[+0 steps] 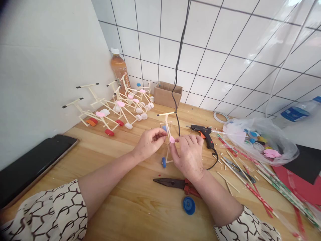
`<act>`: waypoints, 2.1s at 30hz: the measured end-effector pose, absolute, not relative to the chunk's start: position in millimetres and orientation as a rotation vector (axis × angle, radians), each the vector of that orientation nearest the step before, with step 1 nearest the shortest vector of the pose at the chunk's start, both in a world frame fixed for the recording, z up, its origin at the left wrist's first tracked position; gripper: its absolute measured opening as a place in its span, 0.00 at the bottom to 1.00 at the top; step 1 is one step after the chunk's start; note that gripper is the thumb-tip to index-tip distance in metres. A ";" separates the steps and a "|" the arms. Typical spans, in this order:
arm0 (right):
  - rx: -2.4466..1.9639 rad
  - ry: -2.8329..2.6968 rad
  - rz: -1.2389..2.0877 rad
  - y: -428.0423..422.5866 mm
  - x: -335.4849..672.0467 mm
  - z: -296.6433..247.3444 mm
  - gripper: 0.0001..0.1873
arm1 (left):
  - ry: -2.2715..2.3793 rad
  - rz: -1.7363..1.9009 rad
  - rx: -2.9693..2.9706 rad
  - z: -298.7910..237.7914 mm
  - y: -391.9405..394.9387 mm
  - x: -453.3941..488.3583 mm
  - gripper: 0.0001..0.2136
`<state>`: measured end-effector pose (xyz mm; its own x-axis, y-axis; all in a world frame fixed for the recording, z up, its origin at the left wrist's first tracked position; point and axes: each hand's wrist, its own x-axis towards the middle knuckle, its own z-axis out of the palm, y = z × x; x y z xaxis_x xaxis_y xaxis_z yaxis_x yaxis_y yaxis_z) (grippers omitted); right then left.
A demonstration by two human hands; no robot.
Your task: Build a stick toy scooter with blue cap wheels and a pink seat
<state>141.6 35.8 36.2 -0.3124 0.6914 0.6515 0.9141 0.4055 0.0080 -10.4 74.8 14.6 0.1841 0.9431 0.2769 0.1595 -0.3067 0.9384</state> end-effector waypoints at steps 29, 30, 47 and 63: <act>-1.334 -2.127 -0.537 34.7 140.1 37.6 0.06 | 1.055 0.888 1.212 43.1 77.8 2.1 0.08; -1.336 -2.123 -0.538 34.6 140.1 37.9 0.06 | 1.044 0.879 1.211 42.8 77.9 1.5 0.08; -1.327 -2.114 -0.535 34.1 140.4 38.7 0.07 | 0.624 0.673 1.535 29.3 99.6 -20.9 0.11; -1.331 -2.144 -0.506 32.0 141.8 39.8 0.07 | 0.607 0.709 1.541 24.5 96.5 -19.9 0.12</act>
